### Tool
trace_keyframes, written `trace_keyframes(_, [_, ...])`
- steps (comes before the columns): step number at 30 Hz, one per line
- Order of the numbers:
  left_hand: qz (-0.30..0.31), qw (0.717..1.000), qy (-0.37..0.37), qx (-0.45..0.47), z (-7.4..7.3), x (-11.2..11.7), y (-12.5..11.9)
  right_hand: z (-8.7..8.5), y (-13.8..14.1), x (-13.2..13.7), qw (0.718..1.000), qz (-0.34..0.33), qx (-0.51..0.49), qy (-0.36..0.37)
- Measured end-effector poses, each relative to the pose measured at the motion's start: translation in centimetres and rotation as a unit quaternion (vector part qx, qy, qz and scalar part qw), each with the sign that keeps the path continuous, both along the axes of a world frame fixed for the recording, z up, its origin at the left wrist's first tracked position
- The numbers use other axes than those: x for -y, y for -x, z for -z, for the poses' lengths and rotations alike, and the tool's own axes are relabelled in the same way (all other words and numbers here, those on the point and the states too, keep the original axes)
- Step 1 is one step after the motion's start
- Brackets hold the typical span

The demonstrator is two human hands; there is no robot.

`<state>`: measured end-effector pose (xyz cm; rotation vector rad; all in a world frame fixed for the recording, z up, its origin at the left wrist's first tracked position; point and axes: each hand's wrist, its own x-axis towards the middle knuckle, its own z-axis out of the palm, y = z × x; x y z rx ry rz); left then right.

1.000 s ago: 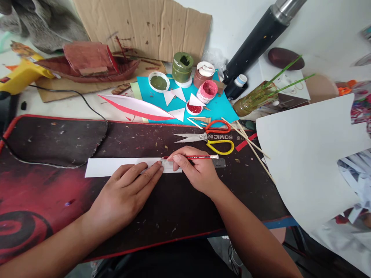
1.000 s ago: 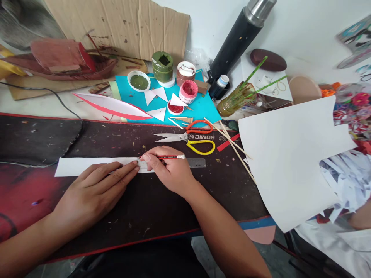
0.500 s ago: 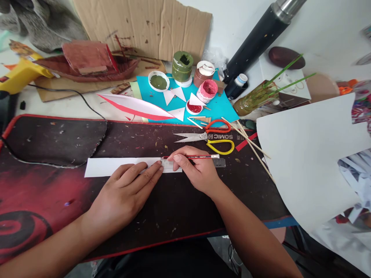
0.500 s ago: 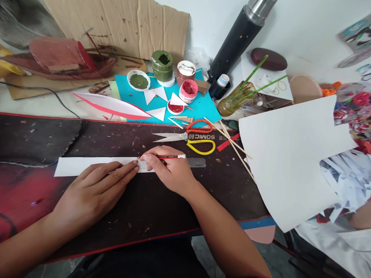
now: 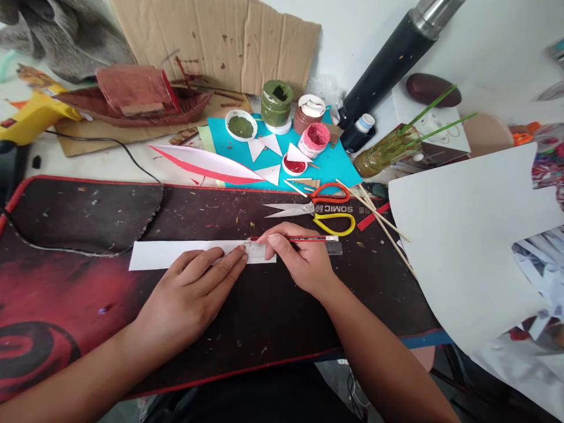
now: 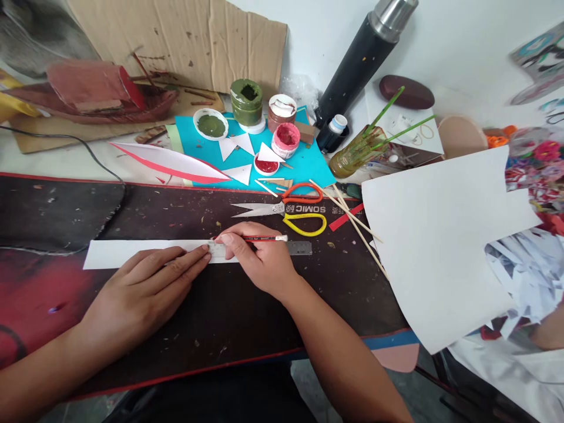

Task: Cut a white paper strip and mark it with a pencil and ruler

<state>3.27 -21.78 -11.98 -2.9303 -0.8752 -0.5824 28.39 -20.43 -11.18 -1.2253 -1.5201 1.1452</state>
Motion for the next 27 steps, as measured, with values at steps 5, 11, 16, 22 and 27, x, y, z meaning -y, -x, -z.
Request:
trace_keyframes(5, [0.001,1.0,0.0,-0.005,0.2,0.0,0.2,0.3,-0.4,0.3,0.998,0.041,0.011,-0.048])
trace_keyframes(11, [-0.004,1.0,0.008,-0.003,0.7,0.1,0.2,-0.5,-2.5,0.9,0.983,0.061,0.1,-0.145])
trace_keyframes(16, [-0.002,1.0,-0.01,-0.001,0.8,0.0,0.2,0.3,-4.1,2.4,0.964,0.021,0.17,-0.203])
trace_keyframes(22, [0.0,1.0,-0.026,0.003,0.9,0.0,0.2,1.4,-4.2,3.3,0.927,-0.011,0.293,-0.234])
trace_keyframes(27, [-0.029,0.999,0.01,0.043,1.0,0.1,0.1,1.2,-3.8,3.8,0.907,-0.032,0.353,-0.228])
